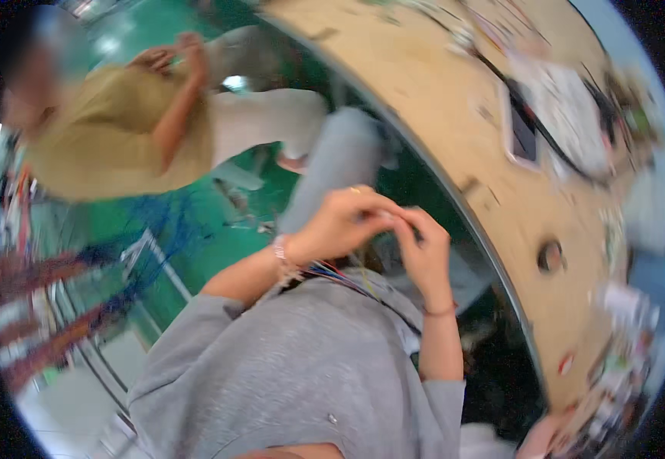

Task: The recorder attaches small connectors to colored wires and secures them using electrical tape.

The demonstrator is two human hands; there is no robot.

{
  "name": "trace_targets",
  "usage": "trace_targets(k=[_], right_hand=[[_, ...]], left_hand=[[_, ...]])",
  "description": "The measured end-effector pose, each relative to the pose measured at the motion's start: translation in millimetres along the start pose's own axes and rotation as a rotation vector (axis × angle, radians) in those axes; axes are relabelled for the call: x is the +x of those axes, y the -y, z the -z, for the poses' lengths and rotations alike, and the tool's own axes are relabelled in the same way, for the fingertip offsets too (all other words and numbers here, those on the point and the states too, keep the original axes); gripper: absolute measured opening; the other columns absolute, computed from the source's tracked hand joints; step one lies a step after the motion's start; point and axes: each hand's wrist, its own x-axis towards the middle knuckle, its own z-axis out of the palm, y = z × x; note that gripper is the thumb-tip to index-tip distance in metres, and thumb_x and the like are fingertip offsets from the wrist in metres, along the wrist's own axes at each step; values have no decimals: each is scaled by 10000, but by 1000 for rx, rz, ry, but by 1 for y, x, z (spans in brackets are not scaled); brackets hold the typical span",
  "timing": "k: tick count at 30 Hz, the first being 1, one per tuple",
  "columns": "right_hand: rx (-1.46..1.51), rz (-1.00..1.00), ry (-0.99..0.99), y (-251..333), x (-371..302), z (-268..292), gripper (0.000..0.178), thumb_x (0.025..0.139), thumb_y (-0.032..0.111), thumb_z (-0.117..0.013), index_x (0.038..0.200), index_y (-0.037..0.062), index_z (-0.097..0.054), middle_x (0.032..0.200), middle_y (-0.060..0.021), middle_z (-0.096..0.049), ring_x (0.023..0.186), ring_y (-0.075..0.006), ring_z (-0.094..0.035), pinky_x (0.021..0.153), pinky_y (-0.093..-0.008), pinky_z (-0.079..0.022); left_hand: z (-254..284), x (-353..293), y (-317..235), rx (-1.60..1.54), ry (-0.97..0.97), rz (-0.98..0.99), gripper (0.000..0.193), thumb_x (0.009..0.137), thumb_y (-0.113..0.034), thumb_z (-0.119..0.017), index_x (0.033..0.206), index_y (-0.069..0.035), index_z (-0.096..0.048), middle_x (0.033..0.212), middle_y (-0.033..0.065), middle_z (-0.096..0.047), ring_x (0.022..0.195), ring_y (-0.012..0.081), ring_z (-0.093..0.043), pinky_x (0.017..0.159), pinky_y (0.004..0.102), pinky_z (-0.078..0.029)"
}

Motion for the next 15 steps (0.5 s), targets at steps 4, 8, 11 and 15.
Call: trace_targets(k=[4,8,11,15], right_hand=[[-447,234,-470,7,-11,37,242,760,51,-612,994,8,-566,988,-116,-590,926,-231,-552,821,-316,-413],[-889,-69,-1080,-10,-34,118,641,717,177,-689,1233,-10,-357,1114,-153,-512,993,-264,-507,860,-344,-386],[-882,-284,-964,-30,-36,141,745,684,222,-720,1261,-13,-311,1154,-174,-461,1001,-287,-494,858,-361,-387],[-234,-65,-909,-29,-37,129,797,666,101,-723,1299,3,-248,1166,-155,-461,1036,-264,-477,873,-353,-393]], left_hand=[[5,-6,12,-132,-90,197,131,780,-39,-607,906,-5,-618,753,38,-600,645,71,-535,575,211,-434],[6,-2,4,-291,-8,321,138,773,-24,-619,906,-11,-585,700,-16,-551,637,35,-497,564,171,-392],[-9,5,-13,-406,74,363,168,780,-31,-615,937,-20,-555,730,-24,-536,648,30,-479,562,170,-378],[-22,9,-19,-611,218,326,332,830,-45,-547,1156,-36,-485,885,-24,-506,770,16,-452,661,169,-366]])
